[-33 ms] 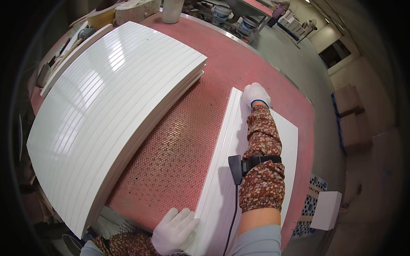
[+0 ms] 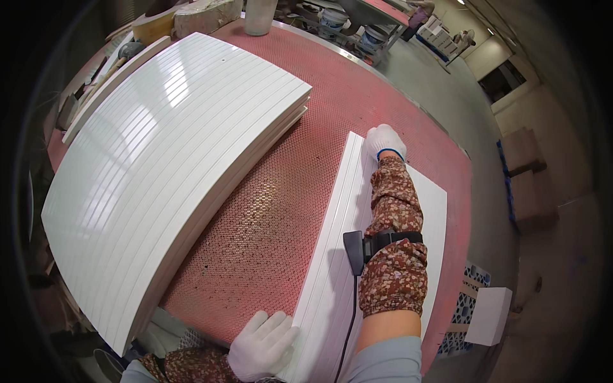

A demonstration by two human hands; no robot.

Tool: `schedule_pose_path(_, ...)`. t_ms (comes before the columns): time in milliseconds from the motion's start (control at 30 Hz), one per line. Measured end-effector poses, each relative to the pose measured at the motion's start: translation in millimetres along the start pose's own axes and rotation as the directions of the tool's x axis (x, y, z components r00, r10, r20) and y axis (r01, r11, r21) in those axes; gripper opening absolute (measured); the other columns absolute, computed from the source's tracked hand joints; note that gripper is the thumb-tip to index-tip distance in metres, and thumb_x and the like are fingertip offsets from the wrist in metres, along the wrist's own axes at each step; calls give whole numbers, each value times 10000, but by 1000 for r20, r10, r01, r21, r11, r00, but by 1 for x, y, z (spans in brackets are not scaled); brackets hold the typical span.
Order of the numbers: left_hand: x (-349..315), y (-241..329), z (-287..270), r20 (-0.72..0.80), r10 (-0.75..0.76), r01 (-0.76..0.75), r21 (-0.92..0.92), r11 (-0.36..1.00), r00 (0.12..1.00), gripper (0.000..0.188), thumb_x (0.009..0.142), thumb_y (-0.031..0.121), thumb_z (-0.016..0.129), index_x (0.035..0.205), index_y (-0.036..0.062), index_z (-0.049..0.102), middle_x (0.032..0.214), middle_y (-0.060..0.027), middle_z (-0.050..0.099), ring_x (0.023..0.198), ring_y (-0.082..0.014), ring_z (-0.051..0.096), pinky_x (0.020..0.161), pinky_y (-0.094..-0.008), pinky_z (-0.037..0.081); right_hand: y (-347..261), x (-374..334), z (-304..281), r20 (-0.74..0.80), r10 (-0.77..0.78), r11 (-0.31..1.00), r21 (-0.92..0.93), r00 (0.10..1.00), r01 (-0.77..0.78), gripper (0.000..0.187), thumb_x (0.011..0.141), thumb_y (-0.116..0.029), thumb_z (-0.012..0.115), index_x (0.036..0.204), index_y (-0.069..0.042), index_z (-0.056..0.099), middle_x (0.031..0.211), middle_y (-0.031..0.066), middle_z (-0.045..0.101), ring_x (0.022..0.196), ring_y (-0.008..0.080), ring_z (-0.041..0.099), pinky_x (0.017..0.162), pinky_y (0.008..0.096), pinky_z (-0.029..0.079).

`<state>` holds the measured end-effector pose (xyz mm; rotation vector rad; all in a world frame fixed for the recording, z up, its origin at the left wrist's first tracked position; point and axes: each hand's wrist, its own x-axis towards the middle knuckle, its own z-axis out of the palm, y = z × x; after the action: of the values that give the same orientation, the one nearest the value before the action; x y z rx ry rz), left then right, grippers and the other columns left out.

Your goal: The worker is inspecting white grooved panels and stacking them onto a stack on the workbench.

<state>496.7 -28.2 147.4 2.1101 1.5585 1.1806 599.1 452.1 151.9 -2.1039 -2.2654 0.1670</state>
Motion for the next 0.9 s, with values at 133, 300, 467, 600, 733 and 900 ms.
schedule_pose_path(133,-6,-15,29,-45,-17,16,-25,1000,999,299,651,77,681,928,-19,626,888,-134,592,857,-276,612,723,-393,469,10,-13,17,-16,-13,999,-36,1000,12,467,1007,-319,428,1219,-2,697,1304,253,666,1230,428,632,1035,523,491)
schedule_pose_path(300,31,-53,27,-92,75,-75,4,997,993,290,696,51,690,968,-33,635,917,-133,601,926,-281,619,784,-389,478,-10,-35,0,-14,59,997,-55,998,-60,522,1034,-361,368,1261,20,643,1272,280,666,1198,437,639,1023,519,489)
schedule_pose_path(467,-21,-42,3,-133,75,-71,38,997,988,309,725,52,688,1016,-34,629,956,-133,607,973,-289,614,817,-403,483,-31,-176,16,29,61,995,-76,998,-58,515,1052,-403,363,1194,4,646,1166,278,703,1115,444,673,970,529,511)
schedule_pose_path(600,-87,-21,-54,-53,59,-56,50,997,997,325,771,72,689,1073,-26,618,1030,-139,621,1052,-301,612,915,-422,482,-61,-337,7,95,92,986,-145,991,-78,502,1068,-389,350,1203,-2,640,1099,266,730,1023,416,723,873,530,564)
schedule_pose_path(733,-99,-72,-69,-44,37,-34,60,998,998,314,827,98,682,1108,-25,612,1088,-157,634,1107,-325,612,1001,-449,471,-92,-408,44,66,34,993,-113,997,-26,463,1068,-389,362,1126,-12,625,910,265,730,853,433,729,789,552,556)
schedule_pose_path(900,-102,-157,-32,2,-63,62,120,991,998,321,870,137,667,1137,-33,616,1129,-170,648,1156,-337,611,1050,-469,457,-97,-462,128,51,-75,997,-31,996,77,409,1059,-392,401,1063,-41,610,773,245,709,704,441,705,700,581,533)
